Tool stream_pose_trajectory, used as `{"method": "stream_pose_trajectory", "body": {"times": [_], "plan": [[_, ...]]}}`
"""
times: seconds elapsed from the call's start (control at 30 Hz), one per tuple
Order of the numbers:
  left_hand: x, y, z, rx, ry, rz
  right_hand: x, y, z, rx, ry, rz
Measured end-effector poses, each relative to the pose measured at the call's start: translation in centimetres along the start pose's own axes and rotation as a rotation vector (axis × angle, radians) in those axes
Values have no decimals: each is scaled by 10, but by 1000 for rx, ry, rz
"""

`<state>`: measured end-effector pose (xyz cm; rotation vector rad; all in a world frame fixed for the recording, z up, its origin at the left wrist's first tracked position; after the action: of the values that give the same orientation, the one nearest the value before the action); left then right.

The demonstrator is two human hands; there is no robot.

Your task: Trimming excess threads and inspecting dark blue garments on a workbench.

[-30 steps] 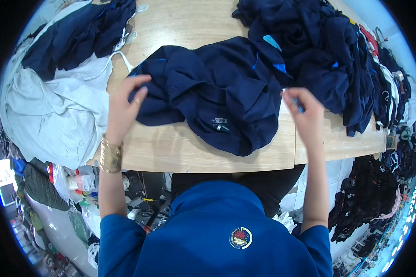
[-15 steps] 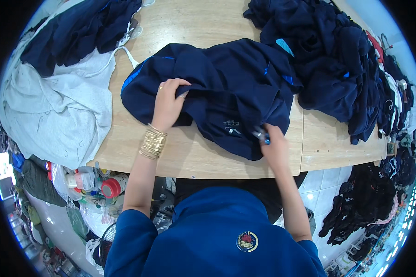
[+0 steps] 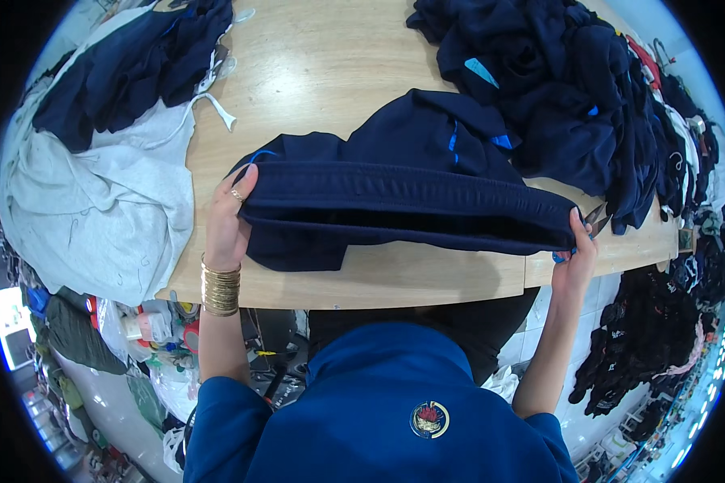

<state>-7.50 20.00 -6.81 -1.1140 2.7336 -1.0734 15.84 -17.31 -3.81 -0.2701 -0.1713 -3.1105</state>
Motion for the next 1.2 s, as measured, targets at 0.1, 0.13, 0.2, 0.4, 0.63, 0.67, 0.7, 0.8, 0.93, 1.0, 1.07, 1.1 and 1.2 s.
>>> {"method": "stream_pose_trajectory", "body": {"times": [0.1, 0.13, 0.2, 0.4, 0.63, 0.67, 0.7, 0.8, 0.93, 1.0, 1.07, 1.1, 1.2], "plan": [[3, 6, 0, 9, -7, 33, 8, -6, 6, 5, -31, -126], [5, 1, 0, -2, -13, 4, 7, -1, 6, -14, -39, -114], [8, -8, -1, -26, -23, -25, 3, 8, 1, -43, -54, -101], [15, -12, -2, -23, -32, -19, -1, 16, 0, -25, -55, -34], [13, -53, 13, -423, -225, 71, 6, -20, 1, -41, 31, -12], [10, -57, 18, -731, -302, 101, 10, -27, -2, -11, 53, 16], [10, -60, 25, -902, -448, 218, 16, -32, -9, -5, 33, 77], [19, -50, 38, -1466, -586, 210, 20, -31, -26, 26, 3, 160], [34, -36, 53, -1304, -247, 84, 23, -23, -44, 106, 24, 194], [38, -35, 59, -1405, -262, 90, 20, -21, -48, 285, 107, 114], [35, -23, 61, -1145, -60, 90, 19, -20, -44, 362, 120, 111], [34, -16, 61, -880, 131, 84, 20, -17, -40, 212, -53, 164], [37, -15, 51, -173, 295, 22, 10, 3, -52, -143, -326, 289]]}}
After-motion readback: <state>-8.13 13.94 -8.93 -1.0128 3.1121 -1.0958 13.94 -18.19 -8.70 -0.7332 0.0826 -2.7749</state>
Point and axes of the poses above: each hand's wrist, its own x-axis away from the middle knuckle, its own y-axis out of the back of the hand, z = x × y, the point moved 2 cm from there along -x, towards the middle knuckle, and after that the axes turned 15 degrees about x, right-handed, at the moved point
